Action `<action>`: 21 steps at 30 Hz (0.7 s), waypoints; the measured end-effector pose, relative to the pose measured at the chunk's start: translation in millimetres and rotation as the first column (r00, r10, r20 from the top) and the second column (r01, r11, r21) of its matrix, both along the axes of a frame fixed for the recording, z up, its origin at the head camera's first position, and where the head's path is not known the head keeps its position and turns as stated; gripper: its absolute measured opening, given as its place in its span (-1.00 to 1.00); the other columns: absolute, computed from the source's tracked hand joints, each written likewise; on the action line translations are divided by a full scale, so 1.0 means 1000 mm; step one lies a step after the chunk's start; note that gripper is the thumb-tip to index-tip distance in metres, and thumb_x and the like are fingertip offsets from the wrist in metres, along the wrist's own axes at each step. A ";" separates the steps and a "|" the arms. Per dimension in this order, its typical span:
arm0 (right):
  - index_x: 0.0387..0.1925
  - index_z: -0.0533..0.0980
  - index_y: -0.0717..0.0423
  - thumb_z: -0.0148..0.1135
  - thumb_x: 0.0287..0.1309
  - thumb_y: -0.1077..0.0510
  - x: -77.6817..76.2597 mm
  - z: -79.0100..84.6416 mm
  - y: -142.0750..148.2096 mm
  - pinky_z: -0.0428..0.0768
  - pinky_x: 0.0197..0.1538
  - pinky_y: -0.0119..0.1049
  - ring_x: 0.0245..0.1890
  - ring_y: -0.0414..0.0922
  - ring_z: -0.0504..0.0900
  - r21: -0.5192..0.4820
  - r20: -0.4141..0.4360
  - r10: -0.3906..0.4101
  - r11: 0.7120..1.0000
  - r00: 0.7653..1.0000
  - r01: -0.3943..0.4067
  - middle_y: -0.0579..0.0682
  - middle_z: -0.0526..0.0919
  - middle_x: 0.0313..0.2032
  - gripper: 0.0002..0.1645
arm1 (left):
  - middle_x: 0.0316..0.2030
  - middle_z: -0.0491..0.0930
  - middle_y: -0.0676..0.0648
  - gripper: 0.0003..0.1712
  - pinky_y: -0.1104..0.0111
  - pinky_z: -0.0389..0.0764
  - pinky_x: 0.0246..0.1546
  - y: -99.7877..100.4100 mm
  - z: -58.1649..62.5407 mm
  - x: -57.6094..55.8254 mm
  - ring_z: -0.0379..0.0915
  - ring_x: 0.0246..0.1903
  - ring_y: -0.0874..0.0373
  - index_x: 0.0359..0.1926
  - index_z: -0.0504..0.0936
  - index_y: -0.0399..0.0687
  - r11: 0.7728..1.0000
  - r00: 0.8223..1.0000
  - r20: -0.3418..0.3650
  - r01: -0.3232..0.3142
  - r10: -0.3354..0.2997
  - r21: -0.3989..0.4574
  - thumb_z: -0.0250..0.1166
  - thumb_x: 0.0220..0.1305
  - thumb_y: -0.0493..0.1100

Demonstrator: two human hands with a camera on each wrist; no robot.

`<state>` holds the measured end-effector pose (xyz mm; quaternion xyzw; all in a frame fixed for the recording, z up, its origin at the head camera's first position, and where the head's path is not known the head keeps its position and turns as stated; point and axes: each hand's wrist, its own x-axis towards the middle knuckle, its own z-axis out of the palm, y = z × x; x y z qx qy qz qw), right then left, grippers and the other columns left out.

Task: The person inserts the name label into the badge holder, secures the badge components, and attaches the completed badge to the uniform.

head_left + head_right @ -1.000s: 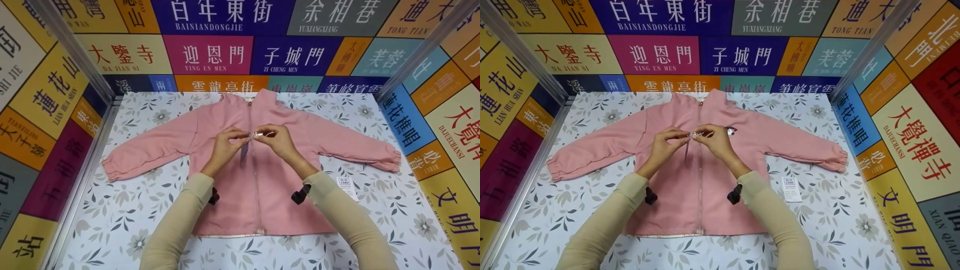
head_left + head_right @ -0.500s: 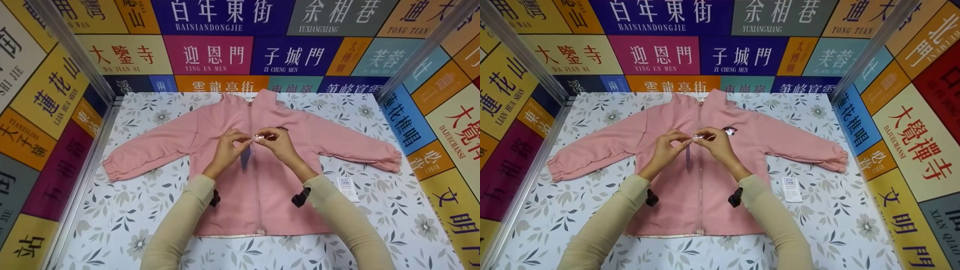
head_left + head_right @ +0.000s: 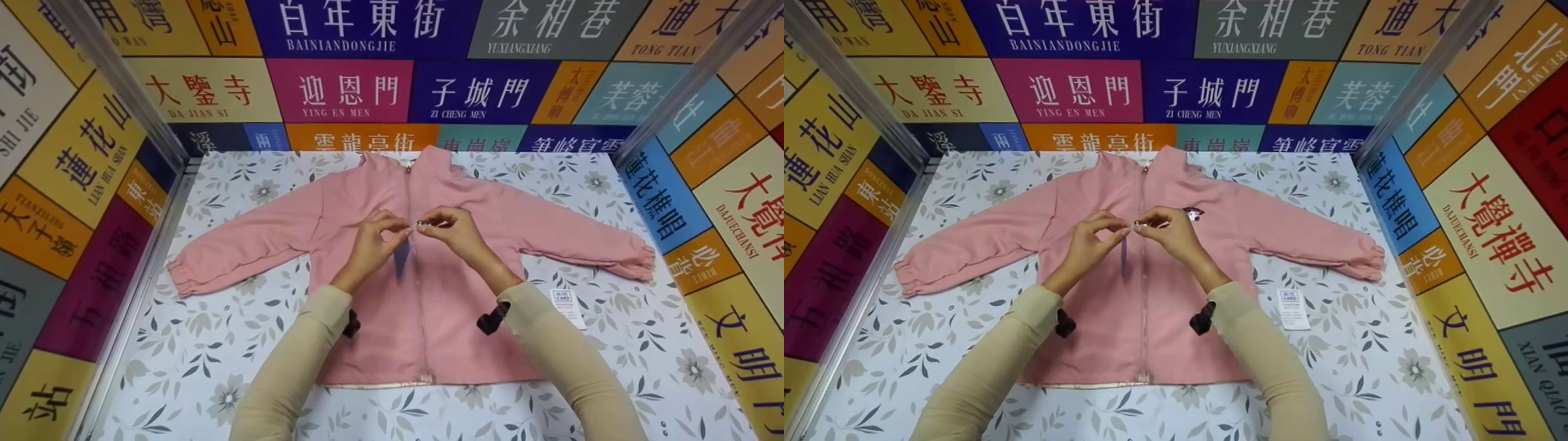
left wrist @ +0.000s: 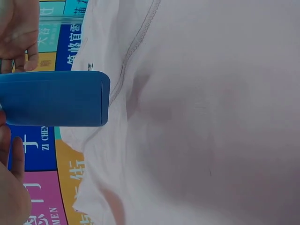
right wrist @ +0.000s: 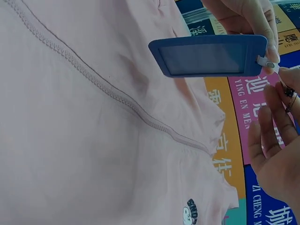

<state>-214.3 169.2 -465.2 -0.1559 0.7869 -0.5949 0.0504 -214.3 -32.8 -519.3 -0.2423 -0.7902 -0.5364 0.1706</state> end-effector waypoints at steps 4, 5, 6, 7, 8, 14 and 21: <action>-0.23 0.65 0.38 0.38 0.14 0.25 -0.002 -0.002 0.000 0.65 -0.13 -0.38 -0.28 -0.17 0.64 -0.068 0.054 0.034 0.997 0.998 -0.030 -0.11 0.74 -0.35 -0.78 | -0.33 0.68 -0.06 -0.79 0.32 0.55 -0.10 -0.001 -0.002 0.000 0.53 -0.24 0.11 -0.24 0.78 -0.15 1.000 1.000 -0.018 0.013 -0.014 -0.022 0.34 0.30 -0.10; -0.23 0.65 0.40 0.37 0.14 0.27 -0.002 -0.002 0.000 0.65 -0.12 -0.37 -0.28 -0.18 0.64 -0.083 0.067 0.043 0.996 0.997 -0.037 -0.12 0.74 -0.36 -0.78 | -0.33 0.68 -0.05 -0.79 0.32 0.54 -0.09 -0.001 -0.002 0.000 0.53 -0.24 0.12 -0.23 0.78 -0.14 1.000 1.000 -0.022 0.016 -0.017 -0.026 0.33 0.30 -0.10; -0.23 0.64 0.41 0.36 0.14 0.27 -0.002 -0.002 0.000 0.66 -0.11 -0.36 -0.29 -0.19 0.64 -0.095 0.078 0.051 0.994 0.996 -0.044 -0.12 0.74 -0.37 -0.77 | -0.33 0.68 -0.05 -0.80 0.32 0.54 -0.08 -0.002 -0.002 0.000 0.53 -0.24 0.12 -0.23 0.78 -0.13 0.999 1.000 -0.023 0.018 -0.018 -0.029 0.33 0.31 -0.10; -0.23 0.63 0.42 0.36 0.15 0.28 -0.002 -0.001 0.000 0.66 -0.10 -0.36 -0.29 -0.19 0.64 -0.104 0.086 0.058 0.993 0.995 -0.049 -0.12 0.74 -0.37 -0.77 | -0.33 0.68 -0.05 -0.79 0.33 0.54 -0.08 -0.002 -0.003 0.000 0.53 -0.23 0.12 -0.23 0.78 -0.13 0.999 1.000 -0.024 0.018 -0.019 -0.030 0.33 0.31 -0.10; -0.23 0.63 0.43 0.36 0.15 0.28 -0.003 -0.001 0.000 0.67 -0.10 -0.36 -0.30 -0.20 0.65 -0.107 0.090 0.061 0.993 0.994 -0.051 -0.13 0.74 -0.37 -0.77 | -0.34 0.68 -0.05 -0.79 0.33 0.54 -0.08 -0.002 -0.003 0.000 0.54 -0.23 0.12 -0.23 0.78 -0.14 0.999 1.000 -0.022 0.018 -0.019 -0.029 0.32 0.31 -0.10; -0.25 0.66 0.37 0.39 0.13 0.26 -0.002 -0.002 -0.001 0.67 -0.13 -0.37 -0.33 -0.20 0.66 -0.082 0.046 0.031 0.996 0.998 -0.028 -0.12 0.75 -0.36 -0.79 | -0.35 0.65 -0.08 -0.78 0.30 0.55 -0.14 -0.001 -0.004 0.001 0.51 -0.26 0.10 -0.20 0.76 -0.15 1.000 1.000 0.025 0.009 -0.008 -0.011 0.30 0.34 -0.10; -0.21 0.70 0.29 0.37 0.16 0.23 -0.002 -0.008 -0.003 0.64 -0.15 -0.38 -0.26 -0.06 0.67 -0.036 -0.045 0.018 0.999 0.999 -0.020 0.09 0.76 -0.25 -0.80 | -0.42 0.53 -0.12 -0.79 0.33 0.42 -0.17 0.003 -0.005 0.001 0.41 -0.32 0.04 -0.21 0.69 -0.18 0.998 1.000 -0.008 -0.009 0.009 -0.064 0.21 0.41 -0.13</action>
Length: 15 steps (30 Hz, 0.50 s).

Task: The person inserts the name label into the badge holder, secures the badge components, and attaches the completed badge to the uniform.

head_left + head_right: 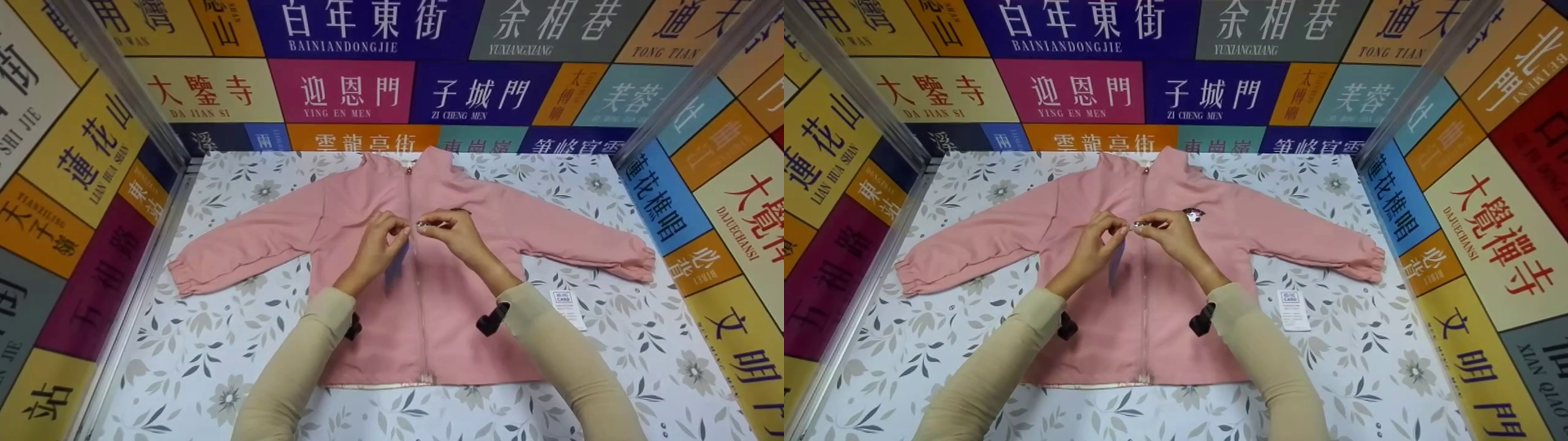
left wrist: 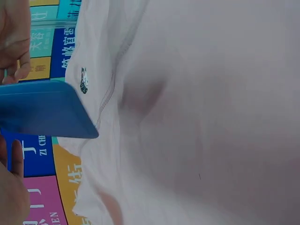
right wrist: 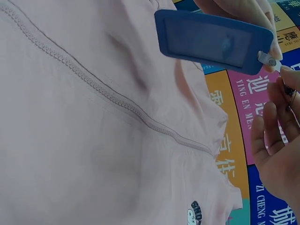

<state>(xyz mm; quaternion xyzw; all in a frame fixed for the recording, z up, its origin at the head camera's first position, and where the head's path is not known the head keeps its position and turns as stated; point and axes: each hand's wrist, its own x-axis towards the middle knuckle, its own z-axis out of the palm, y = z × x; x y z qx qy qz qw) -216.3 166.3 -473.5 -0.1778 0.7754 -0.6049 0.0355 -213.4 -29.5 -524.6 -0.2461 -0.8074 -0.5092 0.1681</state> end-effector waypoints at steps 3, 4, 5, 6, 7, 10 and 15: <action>-0.18 0.69 0.33 0.35 0.18 0.24 0.004 0.004 -0.003 0.63 -0.14 -0.42 -0.21 0.04 0.66 0.017 -0.026 -0.006 1.000 1.000 0.007 0.19 0.73 -0.21 -0.78 | -0.42 0.50 -0.13 -0.80 0.29 0.40 -0.16 0.001 0.001 -0.001 0.38 -0.33 0.02 -0.22 0.65 -0.19 0.999 1.000 -0.028 -0.010 0.009 -0.037 0.17 0.43 -0.16; -0.17 0.69 0.33 0.35 0.18 0.25 0.005 0.004 -0.003 0.62 -0.13 -0.43 -0.20 0.05 0.65 0.018 -0.031 -0.010 1.000 0.999 0.010 0.20 0.73 -0.20 -0.77 | -0.42 0.50 -0.13 -0.80 0.28 0.40 -0.15 0.001 0.001 -0.001 0.37 -0.34 0.02 -0.22 0.64 -0.20 0.999 0.999 -0.035 -0.012 0.011 -0.045 0.16 0.44 -0.17; -0.17 0.68 0.33 0.35 0.18 0.25 0.005 0.004 -0.004 0.62 -0.13 -0.43 -0.19 0.04 0.65 0.019 -0.038 -0.014 1.000 0.999 0.015 0.21 0.72 -0.19 -0.77 | -0.41 0.50 -0.14 -0.80 0.27 0.40 -0.15 0.002 0.001 -0.001 0.37 -0.33 0.03 -0.22 0.63 -0.20 0.999 0.999 -0.042 -0.015 0.013 -0.051 0.15 0.44 -0.17; -0.16 0.68 0.33 0.35 0.18 0.25 0.005 0.003 -0.004 0.62 -0.13 -0.44 -0.19 -0.01 0.65 0.018 -0.043 -0.017 1.000 0.999 0.018 0.21 0.72 -0.19 -0.77 | -0.41 0.50 -0.14 -0.81 0.26 0.40 -0.14 0.002 0.001 -0.001 0.37 -0.33 0.03 -0.22 0.63 -0.21 0.998 0.999 -0.048 -0.017 0.014 -0.056 0.14 0.44 -0.18; -0.16 0.68 0.33 0.35 0.18 0.25 0.005 0.002 -0.004 0.62 -0.12 -0.44 -0.19 -0.05 0.65 0.016 -0.050 -0.016 1.000 0.999 0.016 0.21 0.71 -0.18 -0.77 | -0.41 0.50 -0.14 -0.81 0.26 0.40 -0.14 0.002 0.001 -0.001 0.36 -0.32 0.04 -0.22 0.62 -0.21 0.998 0.998 -0.052 -0.021 0.018 -0.060 0.14 0.44 -0.19; -0.17 0.69 0.31 0.35 0.17 0.26 0.005 0.000 -0.005 0.62 -0.12 -0.45 -0.21 -0.20 0.65 0.012 -0.076 -0.003 1.000 0.997 0.004 0.24 0.71 -0.18 -0.78 | -0.38 0.51 -0.15 -0.83 0.28 0.42 -0.14 0.002 0.000 0.001 0.37 -0.30 0.05 -0.22 0.60 -0.23 0.998 0.998 -0.056 -0.030 0.026 -0.062 0.14 0.43 -0.21; -0.19 0.68 0.37 0.35 0.16 0.29 0.004 -0.003 -0.006 0.62 -0.13 -0.46 -0.24 -0.30 0.63 -0.001 -0.116 0.000 1.000 0.993 0.000 0.28 0.70 -0.19 -0.78 | -0.37 0.52 -0.16 -0.82 0.28 0.43 -0.13 0.003 0.000 0.002 0.37 -0.28 0.03 -0.21 0.58 -0.24 0.997 0.998 -0.057 -0.028 0.024 -0.078 0.11 0.45 -0.22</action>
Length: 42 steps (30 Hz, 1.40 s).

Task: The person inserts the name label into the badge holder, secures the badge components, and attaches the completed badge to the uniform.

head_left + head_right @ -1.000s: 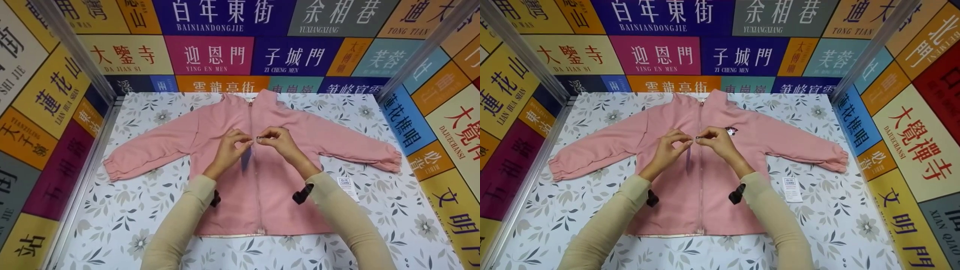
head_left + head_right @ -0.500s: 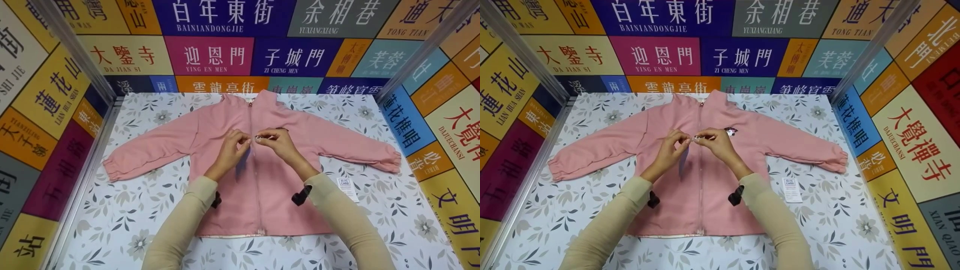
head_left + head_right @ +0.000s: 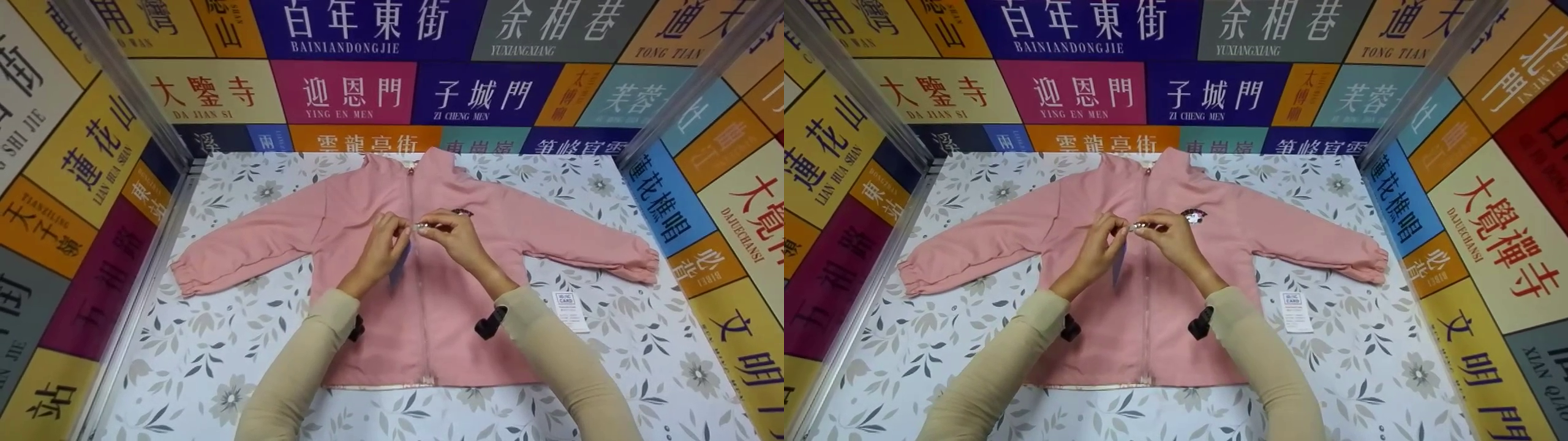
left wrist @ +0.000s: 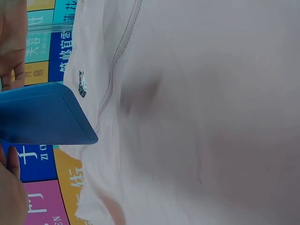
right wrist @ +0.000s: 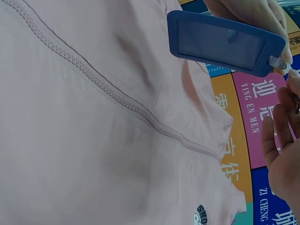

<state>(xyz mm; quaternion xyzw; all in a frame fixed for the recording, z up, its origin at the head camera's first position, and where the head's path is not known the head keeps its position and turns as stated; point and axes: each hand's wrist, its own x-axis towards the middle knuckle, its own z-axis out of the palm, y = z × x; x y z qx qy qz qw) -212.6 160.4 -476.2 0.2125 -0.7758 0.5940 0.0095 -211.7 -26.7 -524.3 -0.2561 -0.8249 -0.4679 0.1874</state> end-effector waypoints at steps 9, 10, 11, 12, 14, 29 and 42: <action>-0.17 0.67 0.40 0.34 0.15 0.33 0.000 -0.003 0.000 0.64 -0.10 -0.49 -0.19 -0.28 0.66 -0.048 0.003 0.007 0.999 1.000 -0.007 0.33 0.69 -0.15 -0.78 | -0.32 0.52 -0.16 -0.81 0.25 0.43 -0.11 0.001 0.002 0.001 0.35 -0.26 0.03 -0.18 0.55 -0.24 0.998 1.000 0.019 0.009 -0.008 -0.066 0.05 0.48 -0.23; -0.16 0.67 0.40 0.34 0.15 0.34 0.000 -0.004 -0.001 0.64 -0.09 -0.49 -0.18 -0.27 0.66 -0.060 0.007 0.007 0.998 1.000 -0.007 0.33 0.68 -0.15 -0.78 | -0.30 0.52 -0.16 -0.81 0.26 0.44 -0.11 0.001 0.003 0.002 0.35 -0.25 0.04 -0.17 0.55 -0.23 0.997 1.000 0.025 0.008 -0.006 -0.074 0.04 0.49 -0.22; -0.16 0.66 0.42 0.33 0.15 0.34 0.000 -0.004 -0.001 0.65 -0.09 -0.49 -0.18 -0.27 0.66 -0.070 0.010 0.011 0.997 1.000 -0.010 0.33 0.68 -0.15 -0.77 | -0.29 0.52 -0.16 -0.80 0.25 0.44 -0.11 0.001 0.003 0.002 0.35 -0.24 0.04 -0.16 0.55 -0.23 0.997 0.999 0.032 0.008 -0.006 -0.083 0.03 0.50 -0.22; -0.16 0.66 0.42 0.33 0.15 0.35 0.000 -0.005 -0.001 0.65 -0.09 -0.49 -0.17 -0.27 0.66 -0.075 0.009 0.012 0.997 1.000 -0.011 0.33 0.67 -0.14 -0.77 | -0.28 0.52 -0.16 -0.80 0.25 0.45 -0.11 0.001 0.003 0.003 0.35 -0.24 0.03 -0.15 0.54 -0.23 0.996 0.999 0.036 0.007 -0.004 -0.090 0.03 0.50 -0.22; -0.15 0.65 0.45 0.33 0.16 0.35 0.000 -0.006 -0.001 0.65 -0.09 -0.50 -0.18 -0.27 0.66 -0.082 0.002 0.015 0.997 1.000 -0.015 0.33 0.67 -0.15 -0.76 | -0.28 0.52 -0.17 -0.80 0.23 0.44 -0.10 0.002 0.003 0.003 0.35 -0.24 0.01 -0.16 0.54 -0.24 0.995 1.000 0.030 0.004 -0.001 -0.097 0.02 0.50 -0.23; -0.19 0.66 0.43 0.35 0.13 0.35 0.003 -0.004 -0.003 0.63 -0.07 -0.48 -0.15 -0.28 0.63 -0.053 -0.037 0.001 0.999 0.999 -0.003 0.35 0.67 -0.15 -0.78 | -0.26 0.59 -0.15 -0.77 0.20 0.46 -0.02 -0.001 0.004 0.001 0.43 -0.19 -0.02 -0.18 0.57 -0.21 0.994 1.000 -0.029 -0.007 0.004 -0.105 -0.01 0.52 -0.23; -0.17 0.68 0.32 0.34 0.17 0.29 0.002 -0.006 0.006 0.67 -0.09 -0.42 -0.23 -0.24 0.68 -0.086 0.020 -0.054 0.995 0.998 0.056 0.17 0.71 -0.20 -0.80 | -0.24 0.55 -0.05 -0.85 0.33 0.45 -0.08 -0.005 -0.003 0.002 0.41 -0.21 0.13 -0.16 0.55 -0.11 0.996 0.995 -0.050 -0.086 0.087 0.027 0.12 0.47 -0.13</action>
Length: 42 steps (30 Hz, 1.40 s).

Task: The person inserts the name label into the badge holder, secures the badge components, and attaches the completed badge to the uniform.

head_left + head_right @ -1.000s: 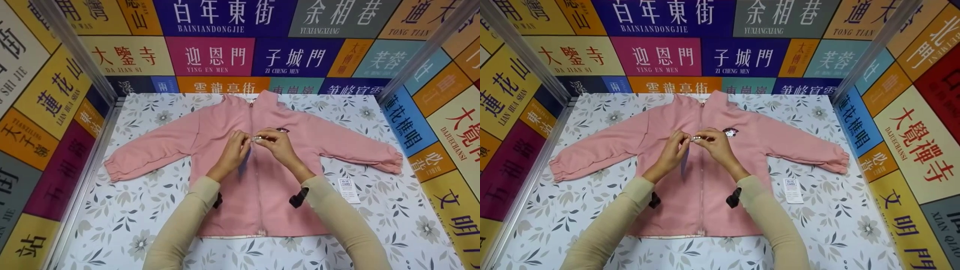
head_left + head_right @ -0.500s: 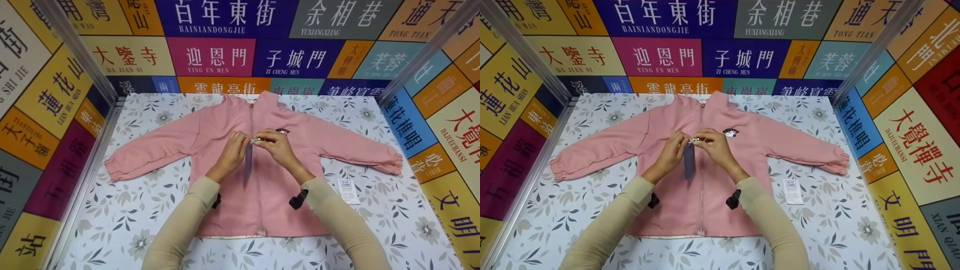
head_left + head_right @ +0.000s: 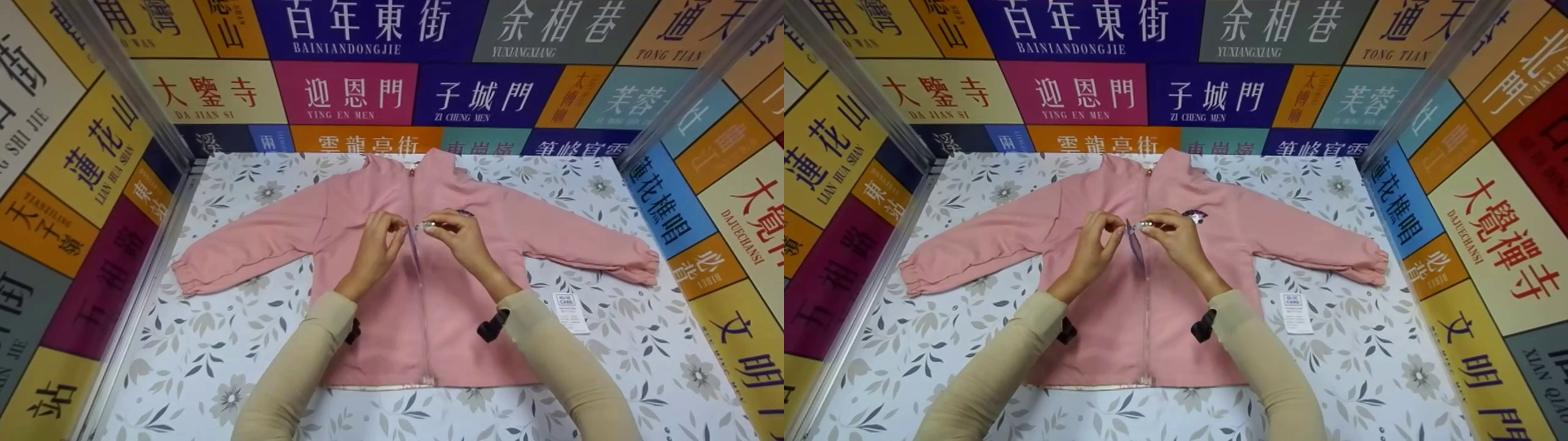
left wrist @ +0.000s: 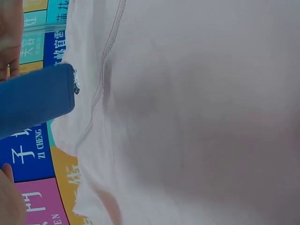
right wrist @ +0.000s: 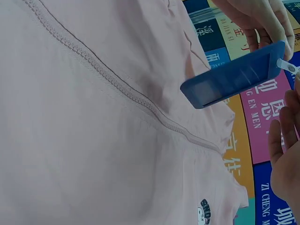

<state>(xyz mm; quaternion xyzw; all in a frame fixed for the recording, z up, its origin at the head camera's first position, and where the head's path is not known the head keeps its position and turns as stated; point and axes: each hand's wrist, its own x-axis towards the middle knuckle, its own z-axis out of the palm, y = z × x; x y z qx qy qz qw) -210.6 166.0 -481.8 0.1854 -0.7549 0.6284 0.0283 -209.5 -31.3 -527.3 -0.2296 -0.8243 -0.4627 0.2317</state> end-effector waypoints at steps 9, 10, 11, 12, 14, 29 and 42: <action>-0.18 0.68 0.35 0.34 0.17 0.30 -0.001 0.002 0.001 0.67 -0.11 -0.44 -0.20 0.03 0.67 -0.041 -0.015 -0.017 0.999 1.000 0.017 -0.04 0.72 -0.25 -0.80 | -0.24 0.56 -0.05 -0.85 0.34 0.50 -0.04 -0.003 0.000 0.001 0.44 -0.17 0.12 -0.18 0.61 -0.08 1.000 1.000 0.026 -0.003 0.003 0.019 0.21 0.41 -0.11; -0.18 0.67 0.36 0.34 0.17 0.31 -0.002 0.002 0.001 0.68 -0.11 -0.44 -0.20 0.01 0.68 -0.045 -0.013 -0.012 0.999 1.000 0.011 -0.03 0.72 -0.25 -0.80 | -0.24 0.56 -0.04 -0.86 0.34 0.50 -0.04 -0.004 0.000 0.002 0.44 -0.17 0.13 -0.18 0.61 -0.08 1.000 1.000 0.026 -0.001 0.000 0.020 0.21 0.41 -0.12; -0.18 0.67 0.36 0.34 0.17 0.31 -0.002 0.001 0.002 0.68 -0.12 -0.44 -0.21 -0.03 0.68 -0.042 -0.013 -0.009 0.999 1.000 0.009 -0.01 0.72 -0.25 -0.80 | -0.23 0.56 -0.04 -0.87 0.33 0.51 -0.04 -0.004 0.000 0.002 0.44 -0.16 0.13 -0.18 0.61 -0.08 1.000 1.000 0.028 0.002 -0.003 0.023 0.21 0.41 -0.13; -0.18 0.67 0.35 0.34 0.17 0.31 -0.002 0.001 0.002 0.68 -0.12 -0.44 -0.22 -0.08 0.68 -0.035 -0.012 -0.005 0.999 1.000 0.005 0.00 0.72 -0.25 -0.80 | -0.23 0.56 -0.04 -0.87 0.33 0.51 -0.03 -0.005 0.000 0.002 0.44 -0.16 0.13 -0.17 0.61 -0.08 1.000 0.999 0.031 0.007 -0.007 0.025 0.21 0.41 -0.13; -0.16 0.67 0.34 0.33 0.17 0.31 -0.002 0.002 0.003 0.69 -0.11 -0.44 -0.23 -0.18 0.69 -0.015 -0.008 0.001 1.000 1.000 -0.001 0.04 0.72 -0.23 -0.79 | -0.21 0.56 -0.04 -0.86 0.32 0.51 -0.02 -0.006 0.001 0.001 0.44 -0.14 0.13 -0.13 0.61 -0.07 0.999 0.999 0.042 0.020 -0.022 0.029 0.22 0.41 -0.13; -0.19 0.71 0.24 0.36 0.15 0.29 0.005 0.017 0.002 0.66 -0.07 -0.40 -0.22 -0.27 0.64 0.064 -0.037 -0.019 0.998 0.999 0.021 0.15 0.72 -0.23 -0.82 | 0.09 0.46 -0.25 -0.05 0.10 0.52 0.18 -0.028 -0.030 0.011 0.40 0.08 -0.02 0.31 0.43 -0.17 0.992 0.962 0.241 0.120 -0.126 0.038 0.61 -0.11 0.00; -0.18 0.67 0.38 0.37 0.14 0.30 0.011 0.027 -0.003 0.66 -0.07 -0.44 -0.23 -0.27 0.64 0.032 -0.055 -0.035 0.999 0.998 0.037 0.17 0.71 -0.23 -0.78 | 0.13 0.40 -0.14 0.16 0.11 0.36 0.19 -0.026 -0.050 0.019 0.23 0.12 -0.03 0.39 0.41 0.00 0.993 0.945 0.314 0.109 -0.089 -0.048 0.69 -0.32 0.08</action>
